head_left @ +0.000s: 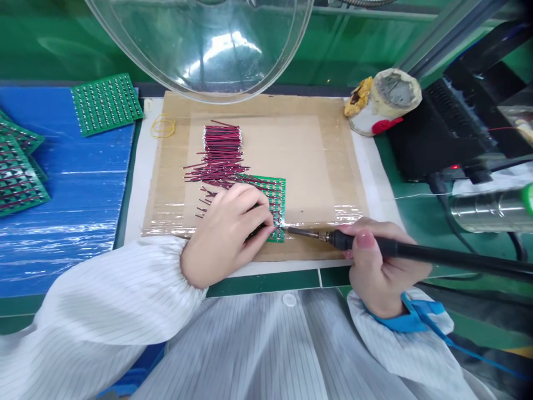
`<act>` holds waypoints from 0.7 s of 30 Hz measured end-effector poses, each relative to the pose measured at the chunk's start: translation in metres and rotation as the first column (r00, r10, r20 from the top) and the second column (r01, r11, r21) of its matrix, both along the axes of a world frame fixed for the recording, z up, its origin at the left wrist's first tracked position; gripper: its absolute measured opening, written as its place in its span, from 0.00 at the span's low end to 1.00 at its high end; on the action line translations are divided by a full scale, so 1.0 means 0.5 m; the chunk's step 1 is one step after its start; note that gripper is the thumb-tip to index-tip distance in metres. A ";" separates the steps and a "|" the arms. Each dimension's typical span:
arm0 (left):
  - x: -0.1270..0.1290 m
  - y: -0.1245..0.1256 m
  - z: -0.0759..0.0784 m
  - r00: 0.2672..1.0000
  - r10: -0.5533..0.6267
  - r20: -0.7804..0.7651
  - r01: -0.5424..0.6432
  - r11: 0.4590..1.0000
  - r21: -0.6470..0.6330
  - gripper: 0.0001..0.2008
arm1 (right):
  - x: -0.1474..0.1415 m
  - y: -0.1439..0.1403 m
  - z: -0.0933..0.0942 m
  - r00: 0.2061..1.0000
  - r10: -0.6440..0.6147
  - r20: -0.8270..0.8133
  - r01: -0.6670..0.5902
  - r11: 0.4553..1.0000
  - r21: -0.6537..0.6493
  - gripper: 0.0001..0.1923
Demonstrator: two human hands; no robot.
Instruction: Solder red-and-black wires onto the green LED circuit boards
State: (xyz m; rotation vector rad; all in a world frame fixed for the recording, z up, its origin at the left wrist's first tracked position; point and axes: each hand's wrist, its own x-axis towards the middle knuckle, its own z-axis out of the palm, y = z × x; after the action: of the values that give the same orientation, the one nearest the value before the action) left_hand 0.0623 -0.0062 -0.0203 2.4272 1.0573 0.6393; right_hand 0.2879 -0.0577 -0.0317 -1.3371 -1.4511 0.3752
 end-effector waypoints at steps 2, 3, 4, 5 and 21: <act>0.000 0.000 0.003 1.000 0.001 -0.009 -0.001 1.000 -0.010 0.06 | -0.002 0.001 0.000 1.000 -0.012 -0.017 0.013 1.000 0.018 0.05; 0.000 0.000 0.004 1.000 0.001 -0.012 -0.001 1.000 -0.016 0.06 | -0.004 0.002 -0.001 0.999 -0.026 -0.027 0.027 0.999 0.033 0.06; 0.000 0.000 0.005 1.000 0.003 -0.014 -0.003 1.000 -0.021 0.06 | -0.005 0.003 -0.001 0.998 -0.043 -0.035 0.045 0.998 0.048 0.06; 0.000 0.000 0.006 1.000 0.005 -0.014 -0.005 1.000 -0.025 0.06 | -0.006 0.004 -0.002 0.997 -0.058 -0.041 0.061 0.997 0.055 0.06; 0.008 -0.006 0.014 0.999 0.016 -0.052 -0.019 0.999 -0.048 0.07 | -0.010 0.021 -0.005 0.980 -0.070 -0.187 0.104 0.978 0.179 0.08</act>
State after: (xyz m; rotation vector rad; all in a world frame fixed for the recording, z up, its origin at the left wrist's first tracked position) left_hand 0.0663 -0.0092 -0.0133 2.4075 1.1027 0.5531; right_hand 0.2831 -0.0472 -0.0341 -1.1791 -1.2411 0.2866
